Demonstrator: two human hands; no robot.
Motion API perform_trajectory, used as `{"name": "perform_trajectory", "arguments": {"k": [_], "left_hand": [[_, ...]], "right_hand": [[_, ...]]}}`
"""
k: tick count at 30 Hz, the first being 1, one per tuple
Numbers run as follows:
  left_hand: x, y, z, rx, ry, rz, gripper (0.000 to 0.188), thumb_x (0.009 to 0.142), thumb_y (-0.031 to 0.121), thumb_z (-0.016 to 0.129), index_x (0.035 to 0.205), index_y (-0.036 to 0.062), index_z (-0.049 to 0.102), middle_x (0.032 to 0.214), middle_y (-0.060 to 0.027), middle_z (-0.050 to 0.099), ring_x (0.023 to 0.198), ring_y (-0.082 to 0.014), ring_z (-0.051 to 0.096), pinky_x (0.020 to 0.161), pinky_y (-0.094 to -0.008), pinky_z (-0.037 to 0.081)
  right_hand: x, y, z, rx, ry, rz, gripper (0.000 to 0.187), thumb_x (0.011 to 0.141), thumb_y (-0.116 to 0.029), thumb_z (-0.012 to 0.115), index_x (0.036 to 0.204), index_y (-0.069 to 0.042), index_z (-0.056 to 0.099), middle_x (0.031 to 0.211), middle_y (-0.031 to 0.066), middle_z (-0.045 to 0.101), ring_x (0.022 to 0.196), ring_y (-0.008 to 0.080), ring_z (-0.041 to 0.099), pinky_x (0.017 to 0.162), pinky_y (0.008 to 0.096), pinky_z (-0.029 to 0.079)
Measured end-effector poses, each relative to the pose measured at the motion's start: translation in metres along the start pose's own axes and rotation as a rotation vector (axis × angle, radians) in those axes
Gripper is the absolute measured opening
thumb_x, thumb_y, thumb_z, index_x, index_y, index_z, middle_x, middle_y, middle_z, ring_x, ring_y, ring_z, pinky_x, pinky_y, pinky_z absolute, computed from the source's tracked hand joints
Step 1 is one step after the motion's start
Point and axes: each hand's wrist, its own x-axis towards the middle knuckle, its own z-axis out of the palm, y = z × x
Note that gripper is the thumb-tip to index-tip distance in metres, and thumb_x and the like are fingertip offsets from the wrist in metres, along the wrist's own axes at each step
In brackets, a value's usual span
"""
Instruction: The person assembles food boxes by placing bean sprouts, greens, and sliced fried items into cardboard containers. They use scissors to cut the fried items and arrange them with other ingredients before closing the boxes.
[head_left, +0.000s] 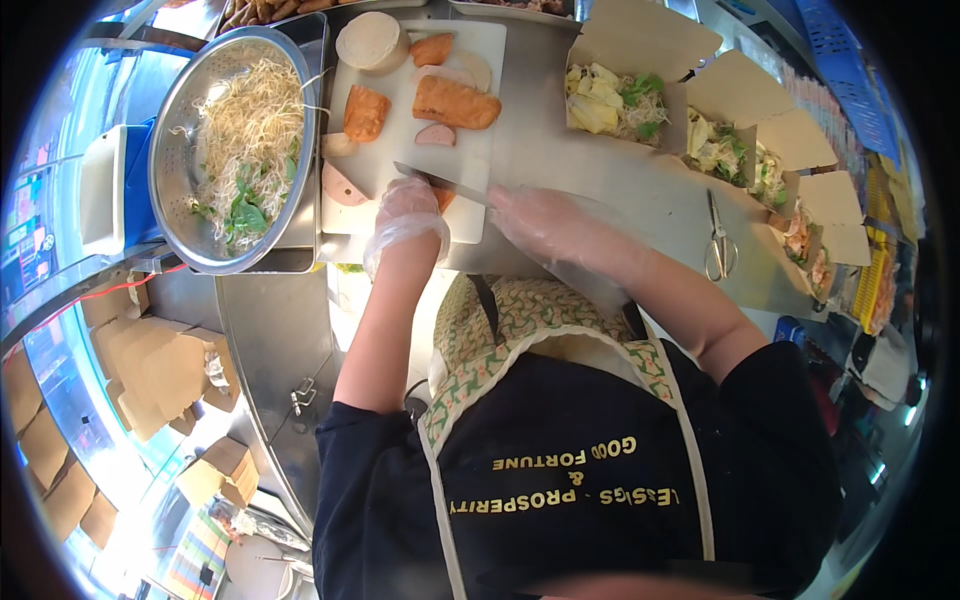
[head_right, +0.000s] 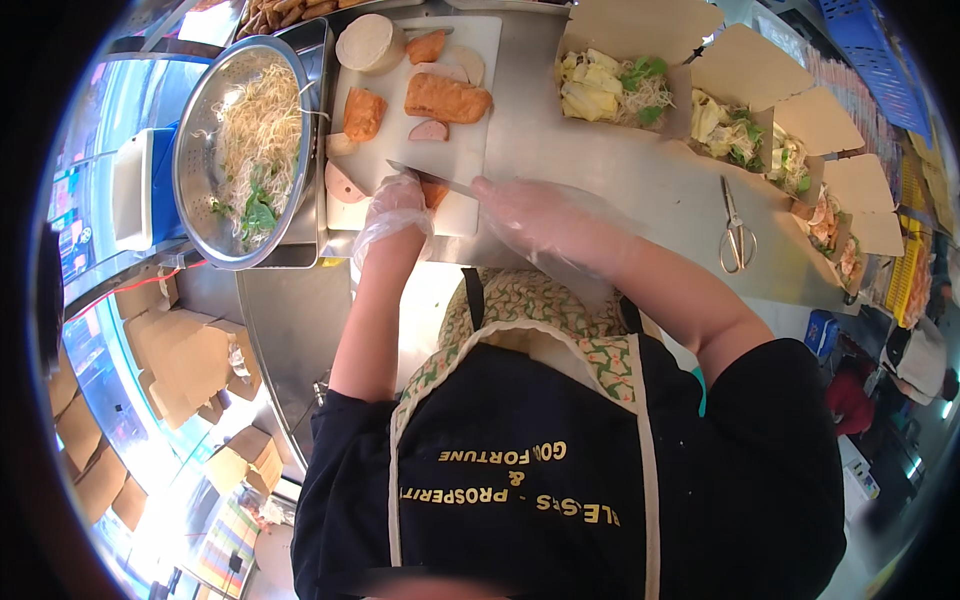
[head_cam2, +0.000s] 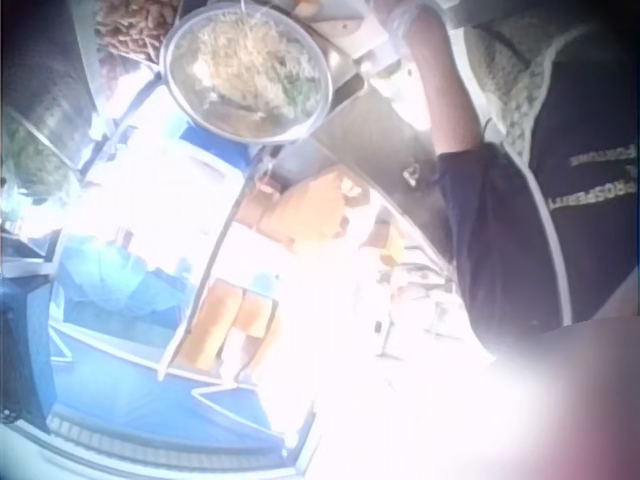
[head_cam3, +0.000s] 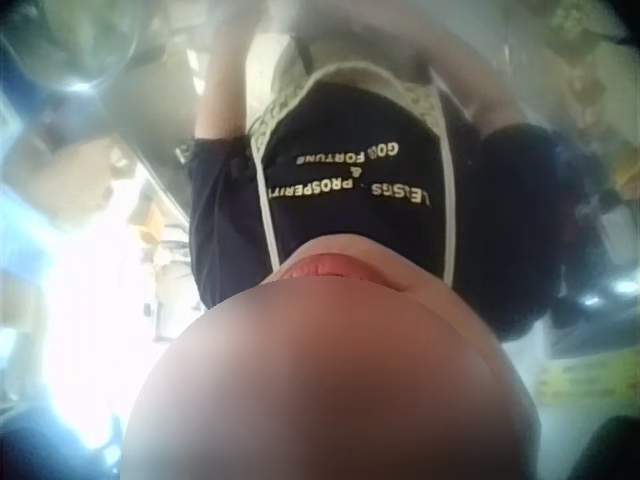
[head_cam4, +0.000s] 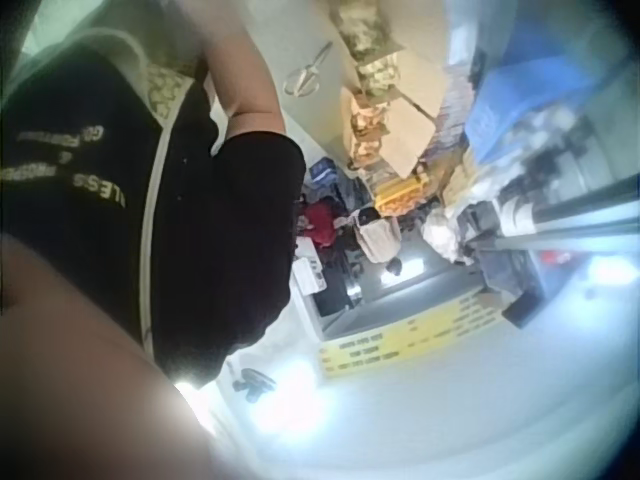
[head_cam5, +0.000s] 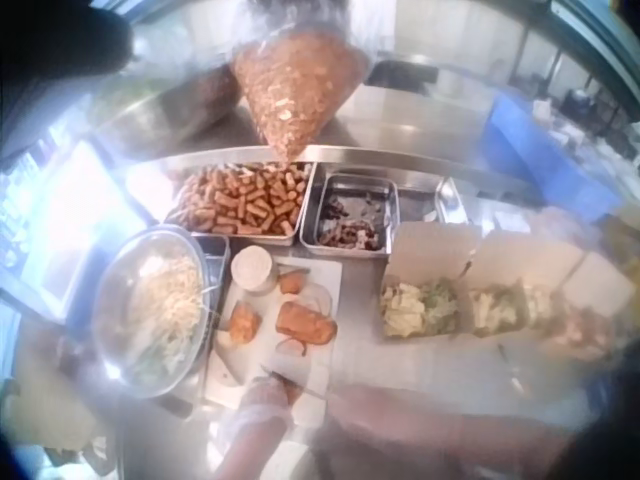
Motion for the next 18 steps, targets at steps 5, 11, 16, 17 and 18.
{"name": "perform_trajectory", "arguments": {"k": [5,11,16,17,18], "left_hand": [[-0.006,0.000,-0.005,-0.088,-0.048,-0.096,0.036,0.085,0.017,0.069,0.116,0.0008,0.060,0.116,-0.0196,0.064,0.108,-0.0297,0.064,0.090,-0.0359,0.054],[-0.020,-0.005,-0.019,-0.207,-0.024,-0.143,0.042,0.080,0.017,0.077,0.114,0.0006,0.059,0.115,-0.0209,0.064,0.107,-0.0348,0.064,0.091,-0.0401,0.053],[-0.016,-0.002,-0.016,-0.144,-0.064,-0.145,0.031,0.084,0.014,0.068,0.111,0.0001,0.060,0.111,-0.0188,0.065,0.104,-0.0307,0.065,0.090,-0.0373,0.054],[-0.014,-0.001,-0.015,-0.100,-0.089,-0.129,0.030,0.085,0.014,0.067,0.111,0.0001,0.060,0.111,-0.0185,0.066,0.104,-0.0304,0.065,0.090,-0.0372,0.054],[-0.013,-0.001,-0.013,-0.055,-0.078,-0.102,0.030,0.085,0.013,0.066,0.111,0.0001,0.060,0.110,-0.0181,0.066,0.104,-0.0301,0.065,0.091,-0.0371,0.054]], "right_hand": [[0.046,0.001,0.036,0.118,0.129,-0.091,0.026,0.100,-0.022,0.040,0.116,-0.003,0.048,0.094,0.0237,0.067,0.089,0.0428,0.064,0.074,0.0512,0.051],[0.025,-0.004,0.005,0.067,0.091,0.020,0.025,0.100,-0.020,0.040,0.119,-0.005,0.047,0.092,0.0255,0.066,0.089,0.0432,0.064,0.075,0.0508,0.051],[-0.017,-0.004,-0.004,0.044,-0.012,-0.010,0.018,0.099,-0.015,0.042,0.111,-0.003,0.047,0.088,0.0247,0.064,0.085,0.0435,0.063,0.075,0.0506,0.050],[-0.019,-0.002,0.000,0.091,-0.026,-0.030,0.016,0.099,-0.015,0.042,0.109,-0.003,0.046,0.087,0.0245,0.063,0.083,0.0437,0.063,0.075,0.0506,0.050],[-0.013,-0.002,0.007,0.025,-0.037,-0.053,0.017,0.099,-0.015,0.041,0.108,-0.002,0.047,0.088,0.0245,0.063,0.084,0.0434,0.063,0.075,0.0510,0.050]]}}
